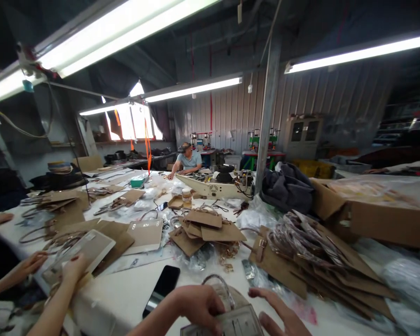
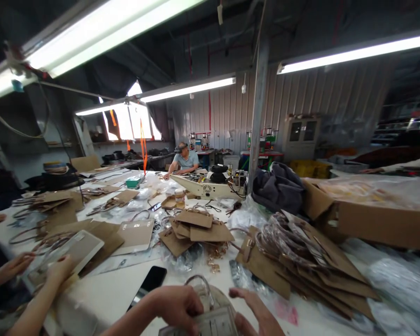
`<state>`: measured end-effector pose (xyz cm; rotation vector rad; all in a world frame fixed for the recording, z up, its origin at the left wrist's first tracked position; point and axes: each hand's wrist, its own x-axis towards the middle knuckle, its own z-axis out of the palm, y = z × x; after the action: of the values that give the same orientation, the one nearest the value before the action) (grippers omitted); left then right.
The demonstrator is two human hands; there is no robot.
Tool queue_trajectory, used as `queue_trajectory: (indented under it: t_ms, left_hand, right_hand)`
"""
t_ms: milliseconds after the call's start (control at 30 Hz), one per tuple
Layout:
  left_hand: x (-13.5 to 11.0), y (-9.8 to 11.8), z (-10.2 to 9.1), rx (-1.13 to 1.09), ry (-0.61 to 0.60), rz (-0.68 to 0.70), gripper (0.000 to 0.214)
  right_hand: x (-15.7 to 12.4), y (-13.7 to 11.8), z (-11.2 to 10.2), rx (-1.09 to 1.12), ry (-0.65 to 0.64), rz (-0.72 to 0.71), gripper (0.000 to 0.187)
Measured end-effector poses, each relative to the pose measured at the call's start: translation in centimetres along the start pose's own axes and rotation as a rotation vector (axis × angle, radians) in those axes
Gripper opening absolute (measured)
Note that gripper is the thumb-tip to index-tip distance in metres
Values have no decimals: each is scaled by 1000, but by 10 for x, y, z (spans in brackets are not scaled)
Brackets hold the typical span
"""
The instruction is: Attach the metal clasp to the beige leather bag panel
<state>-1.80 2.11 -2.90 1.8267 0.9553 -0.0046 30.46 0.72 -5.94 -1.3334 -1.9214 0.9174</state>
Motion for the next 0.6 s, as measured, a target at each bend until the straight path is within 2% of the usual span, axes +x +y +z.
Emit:
queue_trajectory:
  t_ms: [100, 167, 233, 333, 467, 600]
  left_hand:
    - [-12, 4, -2, 59, 8, 27, 60]
    - [-25, 10, -1, 43, 26, 36, 54]
    - [-37, 16, 2, 18, 42, 49, 44]
    - [-47, 21, 7, 22, 58, 58, 29]
    - [-42, 25, 14, 72, 114, 83, 26]
    - [-41, 37, 32, 313, 220, 23, 29]
  right_hand:
    - [3, -27, -8, 171, -368, -88, 54]
    - [2, -39, -14, 248, -508, -112, 47]
    - [-2, -46, -16, 345, -586, -114, 46]
    - [-9, -46, -11, 512, -612, -27, 49]
    - [-21, -37, 2, 644, -502, 105, 45]
    - [-34, -33, 12, 661, -409, 143, 42]
